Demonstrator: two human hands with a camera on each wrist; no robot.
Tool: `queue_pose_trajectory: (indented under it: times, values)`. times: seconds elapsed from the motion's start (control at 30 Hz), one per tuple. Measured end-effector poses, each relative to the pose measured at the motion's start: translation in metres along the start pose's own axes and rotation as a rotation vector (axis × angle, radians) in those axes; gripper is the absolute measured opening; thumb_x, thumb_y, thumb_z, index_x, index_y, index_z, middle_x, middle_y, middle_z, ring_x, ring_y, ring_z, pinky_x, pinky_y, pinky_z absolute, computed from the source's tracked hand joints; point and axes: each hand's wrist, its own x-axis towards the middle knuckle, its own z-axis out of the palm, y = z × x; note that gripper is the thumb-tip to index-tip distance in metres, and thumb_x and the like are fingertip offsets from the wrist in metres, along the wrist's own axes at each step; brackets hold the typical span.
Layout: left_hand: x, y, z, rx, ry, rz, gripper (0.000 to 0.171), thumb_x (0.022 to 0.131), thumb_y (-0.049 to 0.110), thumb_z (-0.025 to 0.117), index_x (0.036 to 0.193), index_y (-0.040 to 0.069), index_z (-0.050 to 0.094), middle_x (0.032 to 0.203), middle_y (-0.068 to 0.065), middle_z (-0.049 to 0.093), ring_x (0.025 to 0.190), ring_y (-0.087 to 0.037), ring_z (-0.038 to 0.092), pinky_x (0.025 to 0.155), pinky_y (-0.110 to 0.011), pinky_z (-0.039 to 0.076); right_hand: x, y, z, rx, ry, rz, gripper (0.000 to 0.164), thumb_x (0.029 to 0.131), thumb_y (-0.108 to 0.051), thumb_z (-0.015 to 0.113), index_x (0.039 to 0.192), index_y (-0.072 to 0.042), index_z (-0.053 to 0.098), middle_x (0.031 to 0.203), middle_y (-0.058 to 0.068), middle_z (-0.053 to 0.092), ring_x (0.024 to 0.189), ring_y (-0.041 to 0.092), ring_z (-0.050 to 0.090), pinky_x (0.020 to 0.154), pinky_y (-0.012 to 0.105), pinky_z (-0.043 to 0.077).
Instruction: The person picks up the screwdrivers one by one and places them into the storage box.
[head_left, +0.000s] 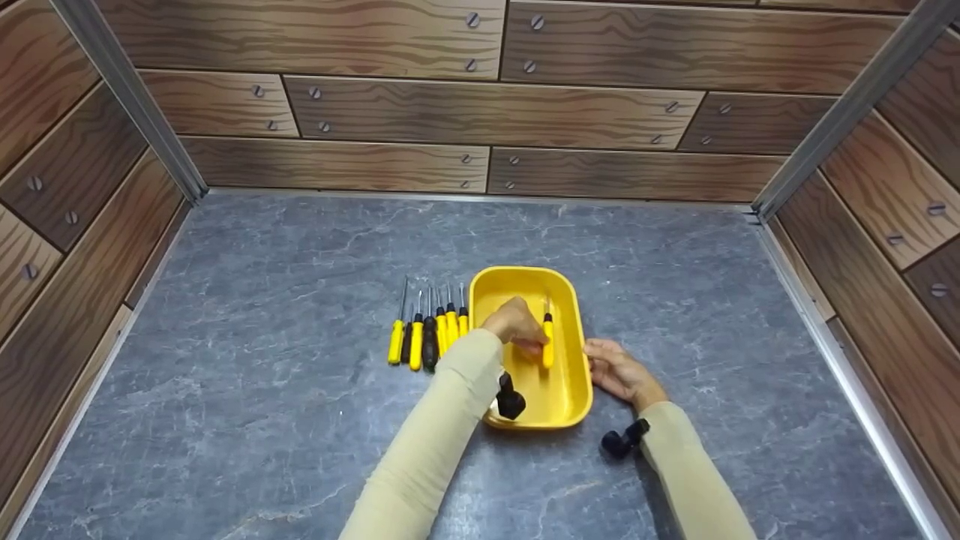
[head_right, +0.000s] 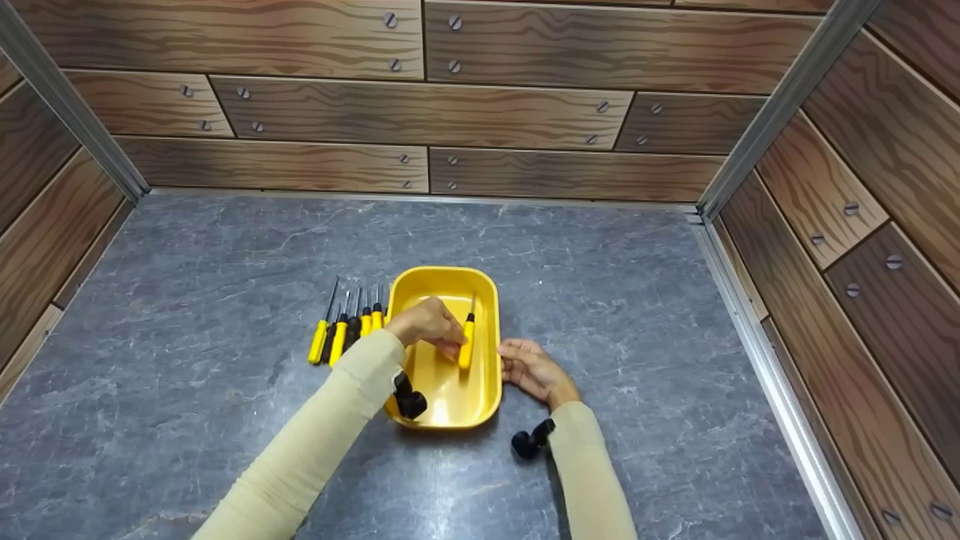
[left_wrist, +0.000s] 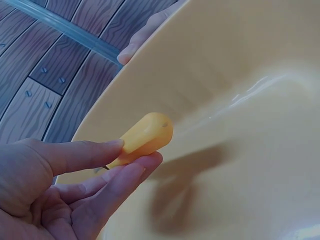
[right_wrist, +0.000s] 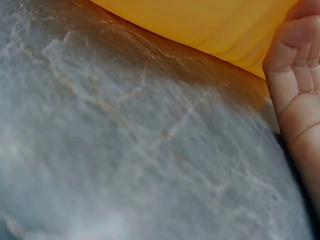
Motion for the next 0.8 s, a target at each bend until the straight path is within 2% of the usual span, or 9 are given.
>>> queue_pose_trajectory:
  times: [0.2,0.33,0.5,0.6,0.8]
  values:
    - [0.001,-0.001,0.005,0.018,-0.006,0.023,0.008,0.080,0.000,0.073,0.080,-0.004,0.066,0.043,-0.001,0.055,0.042,-0.008,0.055,0.086,-0.035,0.061,-0.001,0.000,0.002,-0.025,0.023,-0.007,0.047,0.103,-0.001,0.023,0.091,-0.009,0.068,0.086,-0.002,0.073,0.080,0.009,0.068,0.074,0.021,0.058]
    - [0.002,-0.002,0.009,0.027,-0.005,0.004,0.011,0.080,0.000,0.073,0.077,-0.001,0.062,0.046,-0.002,0.055,0.042,-0.008,0.055,0.082,-0.032,0.062,0.000,0.000,0.002,-0.019,0.017,-0.005,0.048,0.103,0.000,0.023,0.091,-0.009,0.069,0.087,-0.001,0.073,0.080,0.009,0.068,0.074,0.021,0.058]
    - [0.004,-0.001,0.014,0.013,0.005,-0.019,0.021,0.079,0.000,0.075,0.073,0.003,0.054,0.047,-0.003,0.054,0.041,-0.009,0.055,0.071,-0.027,0.063,0.000,0.000,0.001,-0.008,0.005,-0.008,0.050,0.102,0.001,0.021,0.093,-0.009,0.069,0.089,0.000,0.074,0.083,0.010,0.069,0.077,0.022,0.059]
    - [0.006,0.000,0.018,0.037,0.022,-0.021,0.024,0.078,0.001,0.076,0.071,0.003,0.053,0.045,-0.003,0.054,0.040,-0.010,0.054,0.064,-0.025,0.062,0.000,0.000,0.000,0.001,-0.006,-0.013,0.049,0.102,0.001,0.022,0.094,-0.008,0.069,0.091,0.000,0.074,0.084,0.010,0.070,0.078,0.022,0.059]
    - [0.008,0.002,0.024,0.049,0.038,-0.033,0.022,0.078,0.002,0.076,0.077,0.003,0.054,0.047,-0.004,0.055,0.041,-0.012,0.055,0.065,-0.027,0.063,0.000,0.000,-0.001,-0.001,-0.008,-0.012,0.047,0.103,0.001,0.023,0.094,-0.007,0.068,0.091,0.001,0.074,0.084,0.010,0.070,0.077,0.023,0.059]
